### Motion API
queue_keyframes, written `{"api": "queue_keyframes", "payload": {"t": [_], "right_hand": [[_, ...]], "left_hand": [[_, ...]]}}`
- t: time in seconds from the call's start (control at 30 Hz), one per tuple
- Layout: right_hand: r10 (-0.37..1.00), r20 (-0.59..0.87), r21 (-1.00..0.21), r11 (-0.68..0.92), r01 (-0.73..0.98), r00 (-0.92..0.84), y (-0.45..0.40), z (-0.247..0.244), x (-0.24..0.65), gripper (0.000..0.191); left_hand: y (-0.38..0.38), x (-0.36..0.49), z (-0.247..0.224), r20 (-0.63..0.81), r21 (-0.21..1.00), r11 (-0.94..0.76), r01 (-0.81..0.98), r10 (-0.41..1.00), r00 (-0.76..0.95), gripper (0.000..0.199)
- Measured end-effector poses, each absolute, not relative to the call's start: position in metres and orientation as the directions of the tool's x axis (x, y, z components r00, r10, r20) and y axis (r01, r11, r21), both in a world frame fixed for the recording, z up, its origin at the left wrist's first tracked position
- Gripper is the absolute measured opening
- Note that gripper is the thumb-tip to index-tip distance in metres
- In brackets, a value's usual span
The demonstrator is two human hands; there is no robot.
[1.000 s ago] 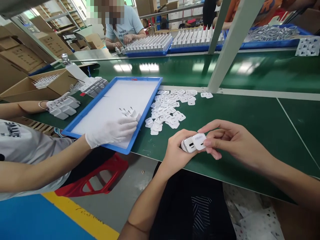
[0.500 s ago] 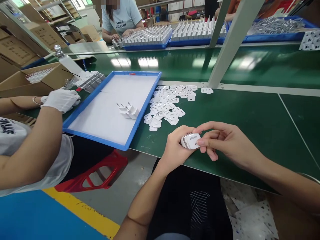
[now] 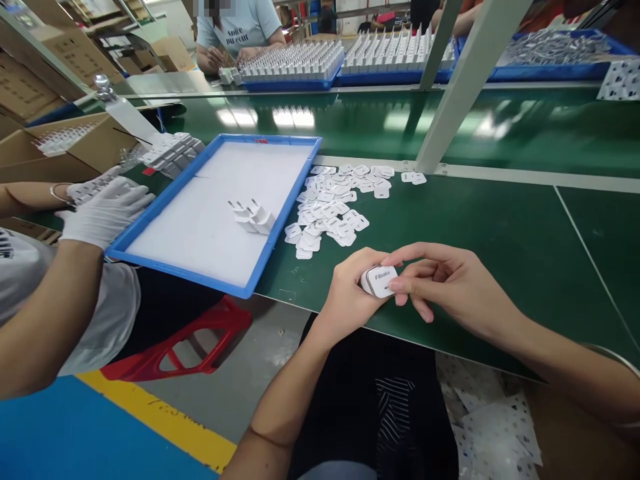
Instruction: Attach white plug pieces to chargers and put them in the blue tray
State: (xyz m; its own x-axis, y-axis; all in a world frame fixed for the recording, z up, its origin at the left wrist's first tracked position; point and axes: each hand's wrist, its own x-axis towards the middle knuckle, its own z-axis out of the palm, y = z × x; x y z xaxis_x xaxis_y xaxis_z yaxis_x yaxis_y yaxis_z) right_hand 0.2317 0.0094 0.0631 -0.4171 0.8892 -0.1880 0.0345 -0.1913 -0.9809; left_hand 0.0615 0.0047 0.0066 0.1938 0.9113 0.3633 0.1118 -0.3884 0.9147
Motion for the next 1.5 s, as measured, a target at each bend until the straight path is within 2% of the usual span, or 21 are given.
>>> {"api": "queue_keyframes", "payload": {"t": [0.27,0.53,1.33,1.5], "right_hand": [[0.894,-0.181,-0.983,-0.174,0.053,-0.409,0.0092,0.0633,0.2313,0.015],[0.896,-0.208,-0.978,-0.188,0.090,-0.392,0.0100,0.0666,0.2292,0.019],[0.912,-0.164,-0.966,-0.072,0.248,-0.376,0.0106,0.0697,0.2329,0.020],[0.916,-0.147,-0.963,-0.046,0.265,-0.374,0.0085,0.0705,0.2329,0.012]], "left_hand": [[0.0043,0.0613,0.0081,0.379,0.905,-0.406,0.127,0.905,0.196,0.015],[0.0043,0.0613,0.0076,0.362,0.909,-0.393,0.140,0.910,0.204,0.016],[0.0052,0.0632,0.0082,0.329,0.921,-0.364,0.137,0.918,0.223,0.010],[0.0056,0.0624,0.0077,0.333,0.921,-0.369,0.126,0.912,0.239,0.010]]}}
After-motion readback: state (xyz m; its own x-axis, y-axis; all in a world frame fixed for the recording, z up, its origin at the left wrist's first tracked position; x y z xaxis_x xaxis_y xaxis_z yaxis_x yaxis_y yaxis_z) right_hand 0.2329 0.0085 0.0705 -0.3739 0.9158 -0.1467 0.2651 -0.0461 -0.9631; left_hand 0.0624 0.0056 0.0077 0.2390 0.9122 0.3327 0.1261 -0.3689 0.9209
